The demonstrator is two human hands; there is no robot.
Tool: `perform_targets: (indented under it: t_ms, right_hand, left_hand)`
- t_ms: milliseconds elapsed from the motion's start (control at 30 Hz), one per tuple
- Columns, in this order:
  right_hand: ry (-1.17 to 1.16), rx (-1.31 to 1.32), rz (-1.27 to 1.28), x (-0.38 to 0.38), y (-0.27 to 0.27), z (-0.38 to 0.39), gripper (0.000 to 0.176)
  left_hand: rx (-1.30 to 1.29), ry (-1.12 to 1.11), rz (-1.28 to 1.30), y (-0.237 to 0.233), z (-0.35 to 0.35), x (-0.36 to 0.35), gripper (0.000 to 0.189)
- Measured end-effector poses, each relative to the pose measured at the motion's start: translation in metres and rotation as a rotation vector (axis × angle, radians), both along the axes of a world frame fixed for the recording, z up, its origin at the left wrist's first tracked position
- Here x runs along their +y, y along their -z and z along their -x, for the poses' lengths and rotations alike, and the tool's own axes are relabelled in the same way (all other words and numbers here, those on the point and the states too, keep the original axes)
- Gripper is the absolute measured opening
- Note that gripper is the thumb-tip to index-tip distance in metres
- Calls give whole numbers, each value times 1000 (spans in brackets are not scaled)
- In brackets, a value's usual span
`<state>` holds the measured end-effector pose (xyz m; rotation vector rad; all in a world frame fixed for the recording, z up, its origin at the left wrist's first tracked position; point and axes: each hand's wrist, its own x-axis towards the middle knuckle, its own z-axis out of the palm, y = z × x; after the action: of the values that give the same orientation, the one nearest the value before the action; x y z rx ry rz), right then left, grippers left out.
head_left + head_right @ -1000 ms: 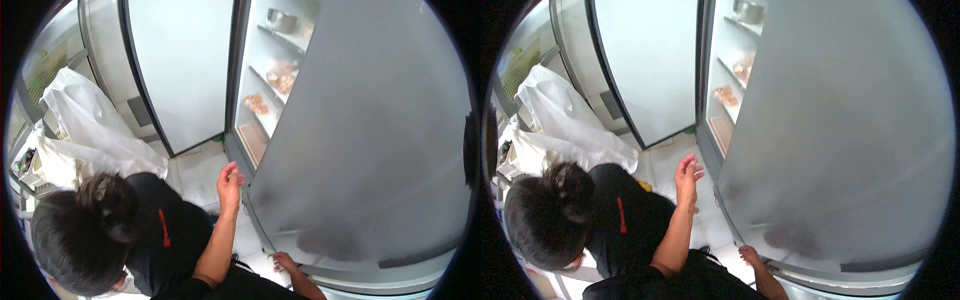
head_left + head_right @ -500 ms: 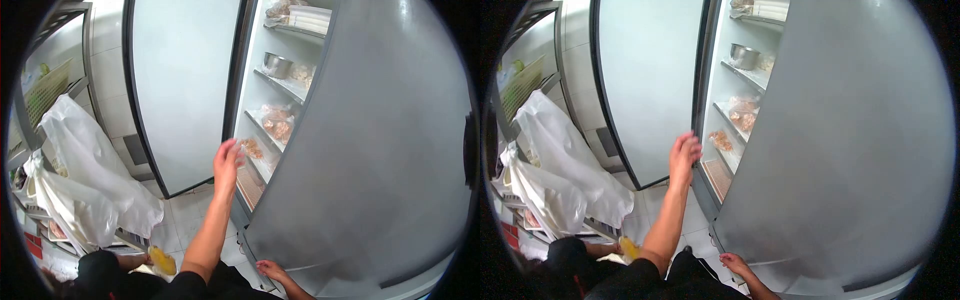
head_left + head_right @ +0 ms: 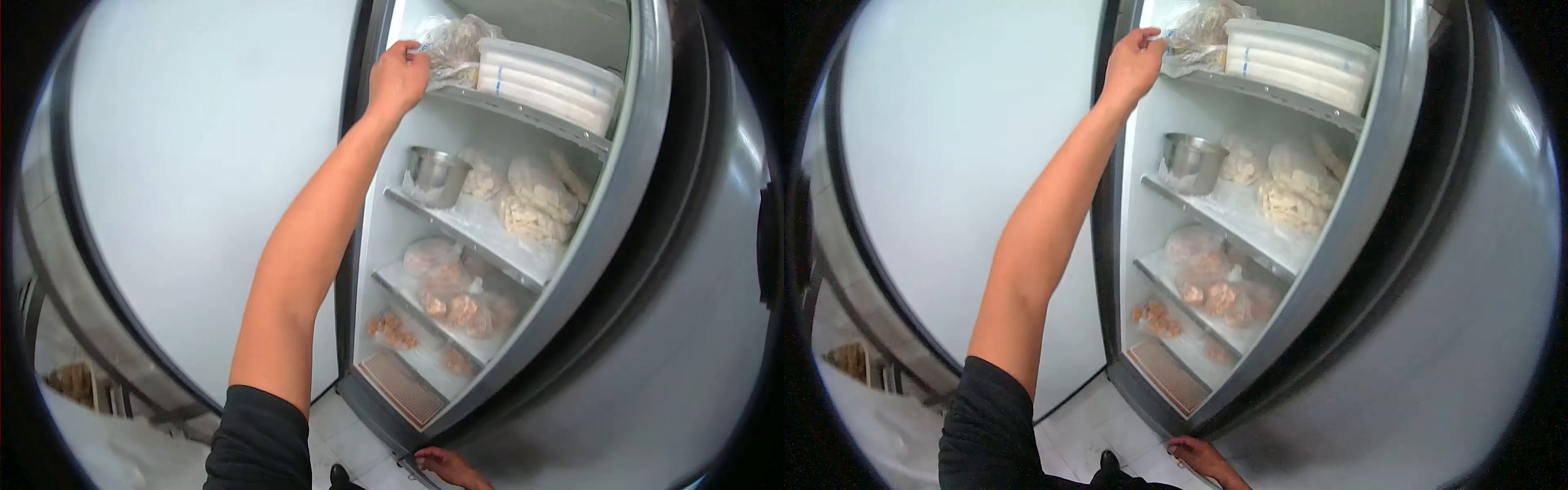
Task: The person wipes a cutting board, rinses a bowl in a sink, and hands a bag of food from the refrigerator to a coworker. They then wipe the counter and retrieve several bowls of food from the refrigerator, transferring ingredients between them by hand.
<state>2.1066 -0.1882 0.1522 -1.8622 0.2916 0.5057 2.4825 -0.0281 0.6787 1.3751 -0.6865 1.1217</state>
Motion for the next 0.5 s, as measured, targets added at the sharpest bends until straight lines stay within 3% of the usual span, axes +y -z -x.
perform_targets:
  t_ms: [67, 200, 300, 367, 400, 467, 500]
  right_hand:
    - [54, -82, -19, 5, 5, -25, 40]
    - [252, -68, -27, 28, -44, -51, 39]
    - [378, -153, 48, 27, -24, -59, 38]
    - [488, -169, -83, 27, 10, -62, 36]
    - [574, -179, -213, 29, 15, -64, 35]
    - [590, -141, -206, 30, 11, -67, 33]
    - [589, -94, -198, 34, 9, -67, 31]
  left_hand:
    - [-45, -26, -35, -41, -31, -8, 47]
    - [90, 49, -210, -120, -114, -47, 67]
    - [103, 75, -345, -160, -162, -74, 73]
    - [181, 408, -494, -173, -170, -81, 70]
    - [174, 424, -500, -175, -160, -75, 70]
    - [332, 96, -776, -179, -143, -56, 61]
    - [103, -159, -889, -183, -160, -64, 45]
